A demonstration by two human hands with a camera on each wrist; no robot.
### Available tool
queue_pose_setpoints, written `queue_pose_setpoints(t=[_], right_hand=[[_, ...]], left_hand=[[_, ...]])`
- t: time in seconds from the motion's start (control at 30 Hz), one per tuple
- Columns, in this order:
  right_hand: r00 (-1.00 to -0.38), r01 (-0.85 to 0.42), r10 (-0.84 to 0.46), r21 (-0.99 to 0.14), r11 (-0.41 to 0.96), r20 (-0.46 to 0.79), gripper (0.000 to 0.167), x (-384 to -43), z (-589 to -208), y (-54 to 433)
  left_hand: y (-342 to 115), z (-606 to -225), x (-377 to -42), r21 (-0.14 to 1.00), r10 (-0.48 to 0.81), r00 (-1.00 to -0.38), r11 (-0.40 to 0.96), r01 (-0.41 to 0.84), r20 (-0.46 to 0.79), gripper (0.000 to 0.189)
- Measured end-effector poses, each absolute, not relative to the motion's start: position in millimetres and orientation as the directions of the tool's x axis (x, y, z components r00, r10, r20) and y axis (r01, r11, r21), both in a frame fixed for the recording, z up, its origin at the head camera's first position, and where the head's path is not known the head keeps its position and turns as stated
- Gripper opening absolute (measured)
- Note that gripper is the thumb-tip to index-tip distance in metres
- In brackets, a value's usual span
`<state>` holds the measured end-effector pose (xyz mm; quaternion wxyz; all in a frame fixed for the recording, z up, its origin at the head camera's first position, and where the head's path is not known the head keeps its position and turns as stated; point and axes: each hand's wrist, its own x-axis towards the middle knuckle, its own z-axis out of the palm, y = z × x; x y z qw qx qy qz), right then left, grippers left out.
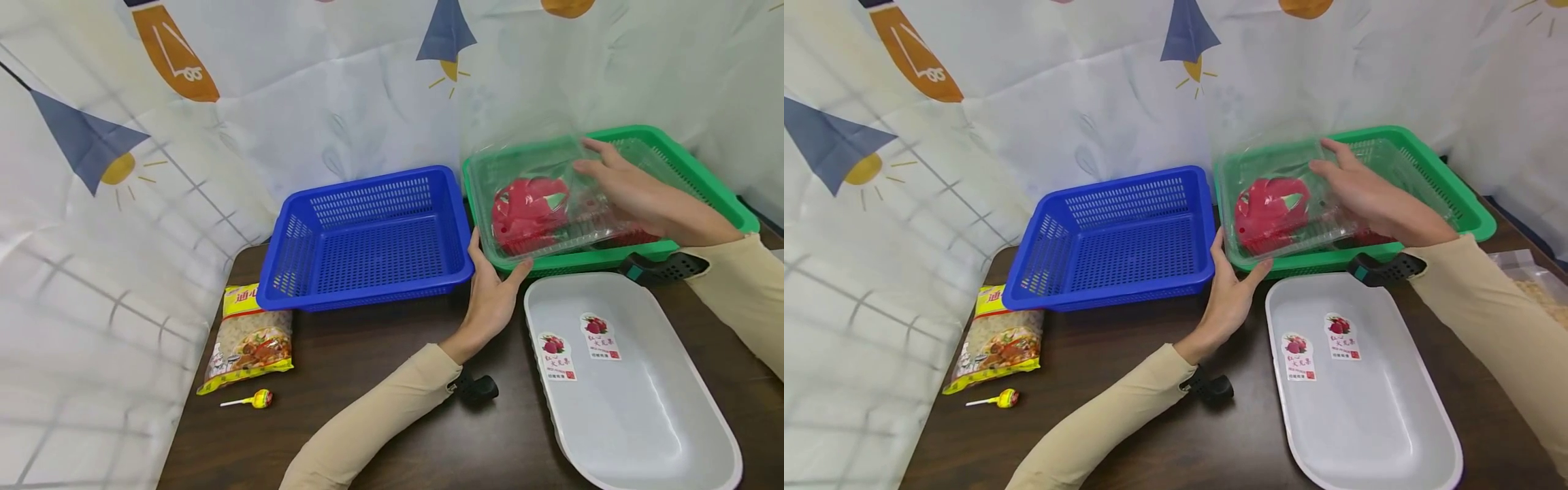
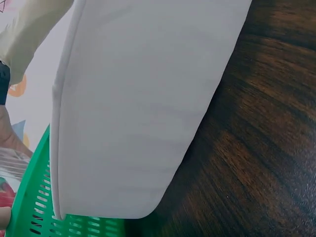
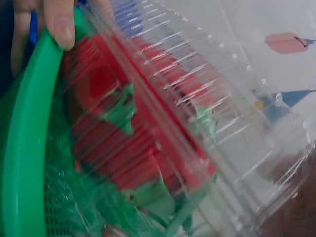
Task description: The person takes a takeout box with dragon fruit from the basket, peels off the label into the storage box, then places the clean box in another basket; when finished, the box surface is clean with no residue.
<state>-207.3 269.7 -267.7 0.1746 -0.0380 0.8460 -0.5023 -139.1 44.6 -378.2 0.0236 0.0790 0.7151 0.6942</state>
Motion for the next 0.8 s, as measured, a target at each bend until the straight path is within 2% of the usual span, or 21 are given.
queue_pose_setpoints(t=[0.23, 0.53, 0.8], right_hand=[[-0.941, 0.038, -0.246, -0.796, 0.604, -0.232, 0.077, -211.2, -264.3, 270.2], [-0.939, 0.027, -0.23, -0.726, 0.687, -0.254, 0.08, -210.2, -265.5, 269.1], [-0.962, -0.039, -0.177, -0.535, 0.844, -0.209, 0.083, -213.3, -268.5, 266.0]], left_hand=[[44.9, -376.8, -139.1, 0.996, 0.144, -0.988, 0.049, 0.07, 0.062, 0.096], [46.1, -376.1, -140.3, 0.996, 0.141, -0.989, 0.073, 0.057, 0.046, 0.098], [46.0, -375.6, -141.5, 0.994, 0.136, -0.99, 0.094, 0.06, 0.046, 0.097]])
